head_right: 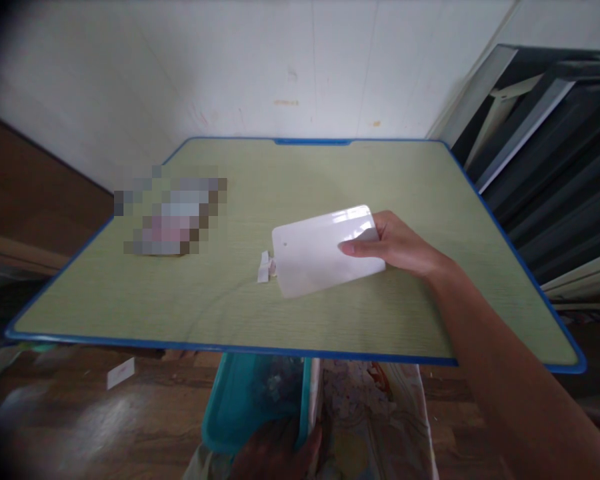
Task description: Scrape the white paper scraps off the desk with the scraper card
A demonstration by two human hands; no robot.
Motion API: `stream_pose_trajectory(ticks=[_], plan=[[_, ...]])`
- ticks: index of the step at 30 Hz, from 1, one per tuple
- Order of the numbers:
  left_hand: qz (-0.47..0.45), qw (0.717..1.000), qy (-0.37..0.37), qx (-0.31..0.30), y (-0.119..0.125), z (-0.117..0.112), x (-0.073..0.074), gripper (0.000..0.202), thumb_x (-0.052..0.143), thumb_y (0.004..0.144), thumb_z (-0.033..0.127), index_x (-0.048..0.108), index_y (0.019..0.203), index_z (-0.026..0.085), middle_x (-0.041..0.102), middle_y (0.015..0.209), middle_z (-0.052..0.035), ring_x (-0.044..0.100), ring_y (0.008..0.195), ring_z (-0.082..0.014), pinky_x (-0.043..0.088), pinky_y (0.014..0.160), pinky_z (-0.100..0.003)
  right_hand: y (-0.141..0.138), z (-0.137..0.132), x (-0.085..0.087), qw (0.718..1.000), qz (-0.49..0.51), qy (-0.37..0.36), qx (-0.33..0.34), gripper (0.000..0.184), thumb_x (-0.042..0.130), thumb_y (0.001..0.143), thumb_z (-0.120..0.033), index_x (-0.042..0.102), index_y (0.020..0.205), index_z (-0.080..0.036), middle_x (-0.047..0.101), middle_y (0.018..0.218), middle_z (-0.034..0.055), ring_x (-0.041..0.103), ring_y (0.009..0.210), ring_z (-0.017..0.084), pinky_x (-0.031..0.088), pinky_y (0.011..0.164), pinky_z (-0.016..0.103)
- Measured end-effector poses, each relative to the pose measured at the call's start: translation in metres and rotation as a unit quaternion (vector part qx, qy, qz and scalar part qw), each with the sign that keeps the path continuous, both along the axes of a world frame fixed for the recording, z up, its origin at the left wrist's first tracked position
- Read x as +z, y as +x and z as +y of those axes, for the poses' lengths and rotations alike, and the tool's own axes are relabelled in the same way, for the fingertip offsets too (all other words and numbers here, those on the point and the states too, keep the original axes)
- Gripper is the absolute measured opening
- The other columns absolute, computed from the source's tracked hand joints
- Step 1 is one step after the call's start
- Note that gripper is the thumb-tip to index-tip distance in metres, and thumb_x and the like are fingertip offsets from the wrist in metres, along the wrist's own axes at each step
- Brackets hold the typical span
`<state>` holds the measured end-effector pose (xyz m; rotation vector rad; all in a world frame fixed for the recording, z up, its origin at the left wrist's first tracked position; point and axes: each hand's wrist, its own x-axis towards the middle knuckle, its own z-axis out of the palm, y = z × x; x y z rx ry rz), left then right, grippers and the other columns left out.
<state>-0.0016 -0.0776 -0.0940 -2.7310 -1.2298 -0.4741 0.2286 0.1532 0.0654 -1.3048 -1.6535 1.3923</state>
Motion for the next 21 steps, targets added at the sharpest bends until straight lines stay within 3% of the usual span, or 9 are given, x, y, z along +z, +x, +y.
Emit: stream_pose_trajectory(ticks=[7, 15, 21], plan=[[-0.003, 1.000, -0.007, 0.001, 0.001, 0.002, 0.004, 0.041, 0.066, 0.058, 0.035, 0.054, 0.096, 0.029, 0.051, 0.056, 0.0034, 0.048, 0.047, -0.0148, 0.041, 0.038, -0.025, 0.009, -0.003, 0.003, 0.998, 0.024, 0.012, -0.062, 0.017, 0.069, 0.057, -0.028, 0.067, 0.070, -0.018, 0.065, 0.065, 0.0001, 0.055, 0.049, 0.011, 0.040, 0.043, 0.021], [-0.008, 1.000, -0.003, 0.001, 0.001, 0.004, 0.006, 0.045, 0.070, 0.050, 0.033, 0.056, 0.093, 0.028, 0.050, 0.055, 0.0039, 0.046, 0.046, -0.0143, 0.040, 0.037, -0.025, -0.004, -0.005, 0.004, 1.000, -0.012, -0.011, 0.025, 0.018, 0.068, 0.058, -0.028, 0.067, 0.074, -0.020, 0.066, 0.070, -0.0018, 0.057, 0.055, 0.011, 0.044, 0.049, 0.021], [-0.004, 1.000, -0.005, -0.004, 0.000, 0.002, 0.007, 0.045, 0.069, 0.052, 0.037, 0.055, 0.095, 0.028, 0.051, 0.056, 0.0036, 0.048, 0.047, -0.0144, 0.041, 0.038, -0.025, -0.002, -0.006, 0.003, 1.000, 0.005, 0.002, -0.004, 0.016, 0.067, 0.059, -0.028, 0.067, 0.073, -0.020, 0.066, 0.069, -0.0014, 0.057, 0.053, 0.011, 0.043, 0.045, 0.020]])
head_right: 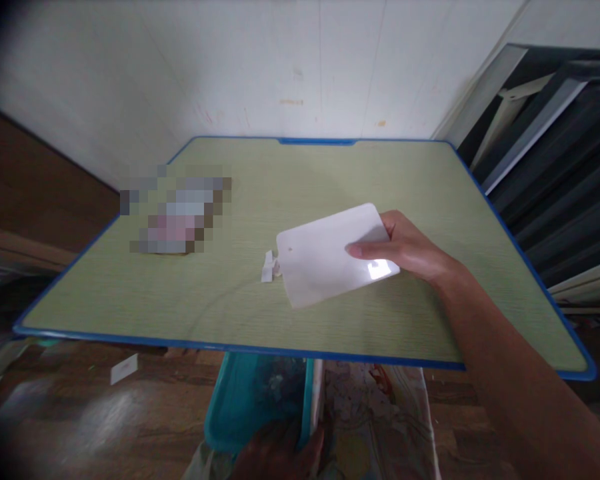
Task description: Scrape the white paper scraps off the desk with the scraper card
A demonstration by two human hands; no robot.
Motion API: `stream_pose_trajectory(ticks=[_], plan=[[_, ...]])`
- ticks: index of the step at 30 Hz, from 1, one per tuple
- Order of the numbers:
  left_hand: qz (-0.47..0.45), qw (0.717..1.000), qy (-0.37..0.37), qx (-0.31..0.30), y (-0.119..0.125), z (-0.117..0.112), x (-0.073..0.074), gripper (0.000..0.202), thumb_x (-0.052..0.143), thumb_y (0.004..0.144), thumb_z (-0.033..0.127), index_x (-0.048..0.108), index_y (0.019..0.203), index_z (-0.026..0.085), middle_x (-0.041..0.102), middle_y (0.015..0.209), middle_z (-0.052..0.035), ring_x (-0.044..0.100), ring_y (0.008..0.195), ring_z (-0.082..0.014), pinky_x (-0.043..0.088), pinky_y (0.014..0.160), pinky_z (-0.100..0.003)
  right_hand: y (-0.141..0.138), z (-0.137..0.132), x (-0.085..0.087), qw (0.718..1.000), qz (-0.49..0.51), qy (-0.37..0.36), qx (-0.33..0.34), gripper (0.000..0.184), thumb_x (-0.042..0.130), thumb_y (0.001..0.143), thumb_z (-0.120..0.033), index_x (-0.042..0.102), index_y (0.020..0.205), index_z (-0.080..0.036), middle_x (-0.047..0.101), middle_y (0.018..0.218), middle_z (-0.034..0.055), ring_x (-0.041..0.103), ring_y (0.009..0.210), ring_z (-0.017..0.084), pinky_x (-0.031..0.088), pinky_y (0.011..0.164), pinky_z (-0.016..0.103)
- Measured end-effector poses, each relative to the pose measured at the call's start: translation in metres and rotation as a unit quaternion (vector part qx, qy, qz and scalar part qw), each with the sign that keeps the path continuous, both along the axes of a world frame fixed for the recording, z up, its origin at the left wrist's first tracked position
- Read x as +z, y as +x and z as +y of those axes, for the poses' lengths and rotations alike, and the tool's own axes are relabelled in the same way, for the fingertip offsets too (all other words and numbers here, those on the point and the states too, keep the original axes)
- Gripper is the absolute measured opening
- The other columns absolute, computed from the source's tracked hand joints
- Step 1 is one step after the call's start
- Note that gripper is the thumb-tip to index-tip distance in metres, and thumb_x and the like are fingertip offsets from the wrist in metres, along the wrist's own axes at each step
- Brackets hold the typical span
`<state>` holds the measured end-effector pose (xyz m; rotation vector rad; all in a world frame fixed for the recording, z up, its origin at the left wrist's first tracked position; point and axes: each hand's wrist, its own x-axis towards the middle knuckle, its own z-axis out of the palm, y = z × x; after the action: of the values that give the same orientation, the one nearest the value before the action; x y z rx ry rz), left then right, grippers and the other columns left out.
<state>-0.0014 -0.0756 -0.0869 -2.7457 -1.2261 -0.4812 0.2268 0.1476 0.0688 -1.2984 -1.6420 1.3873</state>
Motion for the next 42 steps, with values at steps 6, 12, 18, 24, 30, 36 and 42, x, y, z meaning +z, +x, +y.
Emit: stream_pose_trajectory(ticks=[6, 12, 18, 24, 30, 36, 42], plan=[[-0.001, 1.000, 0.006, -0.001, 0.001, -0.001, -0.002, 0.040, 0.067, 0.055, 0.031, 0.055, 0.093, 0.028, 0.051, 0.054, 0.0037, 0.046, 0.045, -0.0145, 0.040, 0.036, -0.025, -0.006, 0.000, -0.004, 0.997, -0.021, -0.018, 0.079, 0.018, 0.068, 0.059, -0.025, 0.067, 0.077, -0.021, 0.066, 0.071, -0.0023, 0.058, 0.055, 0.010, 0.045, 0.048, 0.019], [-0.005, 1.000, 0.015, 0.003, 0.003, 0.001, 0.001, 0.040, 0.067, 0.055, 0.034, 0.055, 0.093, 0.028, 0.050, 0.055, 0.0037, 0.046, 0.045, -0.0143, 0.041, 0.037, -0.025, -0.013, -0.001, -0.008, 0.995, -0.014, 0.008, 0.096, 0.019, 0.066, 0.061, -0.023, 0.068, 0.080, -0.022, 0.067, 0.080, -0.0026, 0.060, 0.062, 0.011, 0.047, 0.056, 0.020], [0.005, 1.000, 0.024, 0.010, 0.001, 0.003, 0.003, 0.039, 0.067, 0.055, 0.033, 0.055, 0.092, 0.030, 0.050, 0.054, 0.0038, 0.046, 0.045, -0.0149, 0.040, 0.036, -0.025, -0.023, -0.007, -0.008, 0.991, -0.003, 0.003, 0.136, 0.022, 0.065, 0.062, -0.025, 0.067, 0.084, -0.021, 0.067, 0.083, -0.0023, 0.061, 0.066, 0.012, 0.049, 0.058, 0.021], [0.006, 1.000, 0.026, 0.017, 0.003, 0.003, 0.007, 0.042, 0.067, 0.053, 0.036, 0.056, 0.094, 0.030, 0.051, 0.053, 0.0032, 0.046, 0.043, -0.0156, 0.040, 0.035, -0.026, -0.034, -0.014, -0.011, 0.989, 0.026, 0.005, 0.147, 0.023, 0.065, 0.063, -0.028, 0.066, 0.085, -0.021, 0.067, 0.085, -0.0008, 0.062, 0.070, 0.014, 0.050, 0.060, 0.023], [-0.001, 1.000, 0.021, 0.021, 0.003, 0.002, 0.005, 0.047, 0.072, 0.047, 0.036, 0.056, 0.091, 0.030, 0.051, 0.054, 0.0040, 0.046, 0.045, -0.0152, 0.041, 0.036, -0.026, -0.035, -0.013, -0.008, 0.997, 0.018, 0.031, 0.064, 0.019, 0.064, 0.064, -0.030, 0.067, 0.081, -0.021, 0.067, 0.084, -0.0007, 0.062, 0.068, 0.014, 0.049, 0.060, 0.024], [0.005, 1.000, -0.002, 0.023, 0.004, 0.000, 0.002, 0.036, 0.064, 0.060, 0.031, 0.055, 0.095, 0.030, 0.050, 0.054, 0.0039, 0.047, 0.045, -0.0149, 0.040, 0.037, -0.026, -0.032, -0.011, -0.011, 0.995, -0.005, 0.024, 0.099, 0.022, 0.064, 0.064, -0.029, 0.067, 0.085, -0.022, 0.067, 0.083, -0.0008, 0.061, 0.066, 0.013, 0.049, 0.058, 0.024], [-0.001, 1.000, 0.015, 0.009, 0.002, 0.000, -0.001, 0.043, 0.069, 0.052, 0.033, 0.055, 0.093, 0.029, 0.051, 0.055, 0.0039, 0.047, 0.045, -0.0146, 0.040, 0.037, -0.025, -0.032, -0.013, -0.011, 0.989, 0.007, -0.002, 0.146, 0.020, 0.064, 0.064, -0.027, 0.066, 0.084, -0.021, 0.067, 0.082, -0.0016, 0.061, 0.066, 0.012, 0.049, 0.057, 0.021]])
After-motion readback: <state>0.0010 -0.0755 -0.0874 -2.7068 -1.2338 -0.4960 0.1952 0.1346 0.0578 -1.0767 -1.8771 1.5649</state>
